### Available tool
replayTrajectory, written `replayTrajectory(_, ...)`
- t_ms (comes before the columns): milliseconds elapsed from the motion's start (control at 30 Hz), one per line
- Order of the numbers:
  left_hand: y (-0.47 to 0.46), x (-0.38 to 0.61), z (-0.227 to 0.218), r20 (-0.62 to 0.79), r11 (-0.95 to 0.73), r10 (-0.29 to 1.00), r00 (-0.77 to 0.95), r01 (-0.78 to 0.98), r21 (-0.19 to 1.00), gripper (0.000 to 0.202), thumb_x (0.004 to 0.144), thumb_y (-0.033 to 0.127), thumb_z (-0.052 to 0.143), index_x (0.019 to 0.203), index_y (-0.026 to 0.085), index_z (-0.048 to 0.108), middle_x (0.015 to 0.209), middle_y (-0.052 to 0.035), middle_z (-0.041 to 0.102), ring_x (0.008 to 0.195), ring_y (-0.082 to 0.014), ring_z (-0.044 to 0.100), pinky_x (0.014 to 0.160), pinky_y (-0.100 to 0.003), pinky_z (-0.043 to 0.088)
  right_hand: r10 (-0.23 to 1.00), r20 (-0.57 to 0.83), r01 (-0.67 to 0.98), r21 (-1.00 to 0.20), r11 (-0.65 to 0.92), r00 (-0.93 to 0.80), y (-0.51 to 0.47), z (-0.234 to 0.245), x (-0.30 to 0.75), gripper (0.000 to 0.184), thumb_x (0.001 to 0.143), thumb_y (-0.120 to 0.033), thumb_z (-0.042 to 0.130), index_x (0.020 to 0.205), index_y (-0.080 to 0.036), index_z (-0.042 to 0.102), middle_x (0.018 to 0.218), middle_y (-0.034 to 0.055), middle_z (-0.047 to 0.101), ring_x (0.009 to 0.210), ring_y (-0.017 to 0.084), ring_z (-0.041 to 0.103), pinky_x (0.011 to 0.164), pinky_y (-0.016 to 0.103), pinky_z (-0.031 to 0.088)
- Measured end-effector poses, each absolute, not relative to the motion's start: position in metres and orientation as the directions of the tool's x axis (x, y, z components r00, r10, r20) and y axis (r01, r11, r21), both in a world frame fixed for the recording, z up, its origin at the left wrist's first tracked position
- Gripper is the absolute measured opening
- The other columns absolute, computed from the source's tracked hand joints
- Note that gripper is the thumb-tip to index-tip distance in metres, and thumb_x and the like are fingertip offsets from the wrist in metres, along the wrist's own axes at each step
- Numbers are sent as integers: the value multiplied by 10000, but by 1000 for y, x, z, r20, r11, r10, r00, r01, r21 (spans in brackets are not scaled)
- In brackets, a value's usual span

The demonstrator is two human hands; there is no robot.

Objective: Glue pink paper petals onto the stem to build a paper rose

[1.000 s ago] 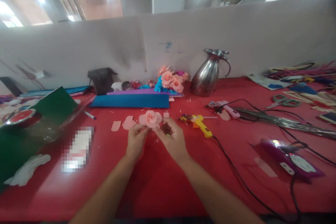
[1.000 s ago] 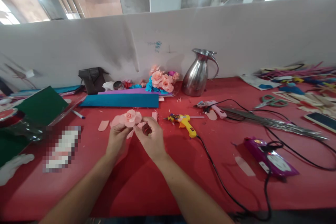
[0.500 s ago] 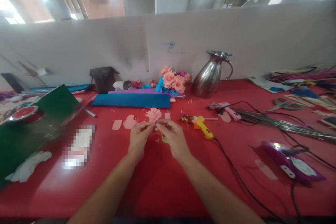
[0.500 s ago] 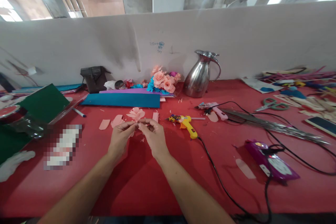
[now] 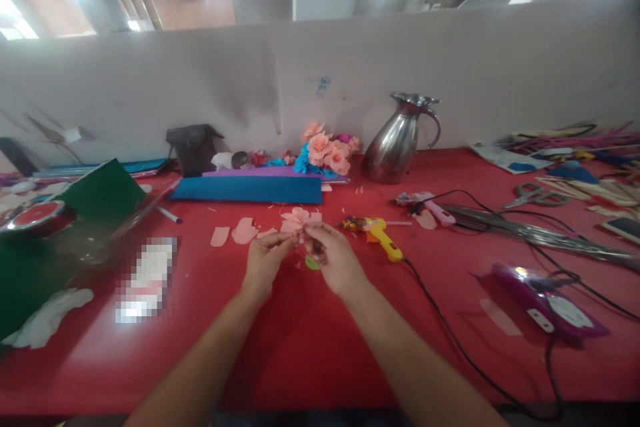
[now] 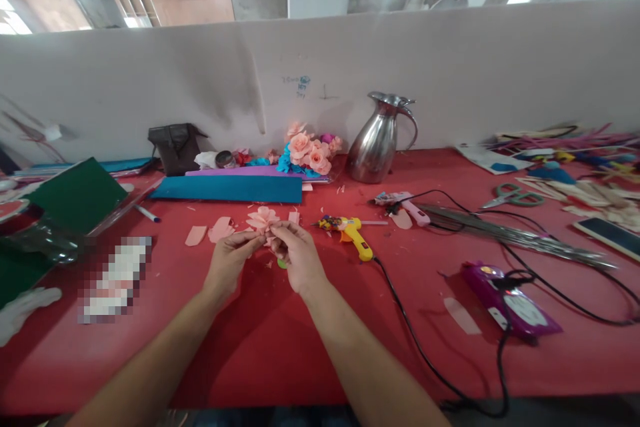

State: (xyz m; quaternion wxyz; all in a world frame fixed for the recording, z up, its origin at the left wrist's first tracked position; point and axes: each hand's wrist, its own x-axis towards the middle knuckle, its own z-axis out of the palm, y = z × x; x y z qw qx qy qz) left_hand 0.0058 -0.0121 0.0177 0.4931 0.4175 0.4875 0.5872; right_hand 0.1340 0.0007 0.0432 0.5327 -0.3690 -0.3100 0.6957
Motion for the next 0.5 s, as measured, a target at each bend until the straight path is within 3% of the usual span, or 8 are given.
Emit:
replayTrajectory(300,-11,6,14,24,-58,984,-177,-187,981,171,670,289,766,802,181,778,809,-52,751,768,-167,649,748,-283,491,981,-158,-493,-848,-195,-117,0,43,135,114,610,-265,717,687,-192,676,592,-36,598,493,67,448,440,195,259)
replayTrajectory(433,-13,6,18,9,-45,978,-208,-167,985,167,683,291,753,798,170,773,779,-51,746,721,-158,643,709,-270,486,986,-162,-381,-909,-166,-44,-2,39,132,150,590,-258,736,712,-203,669,612,-46,598,484,70,421,441,207,258)
replayTrajectory(500,-13,6,20,15,-48,973,-230,-137,989,160,681,276,745,795,167,773,786,-59,748,741,-172,655,724,-281,493,986,-164,-316,-935,-164,-28,-3,38,129,200,584,-284,759,752,-202,687,685,-19,645,524,87,474,453,215,291)
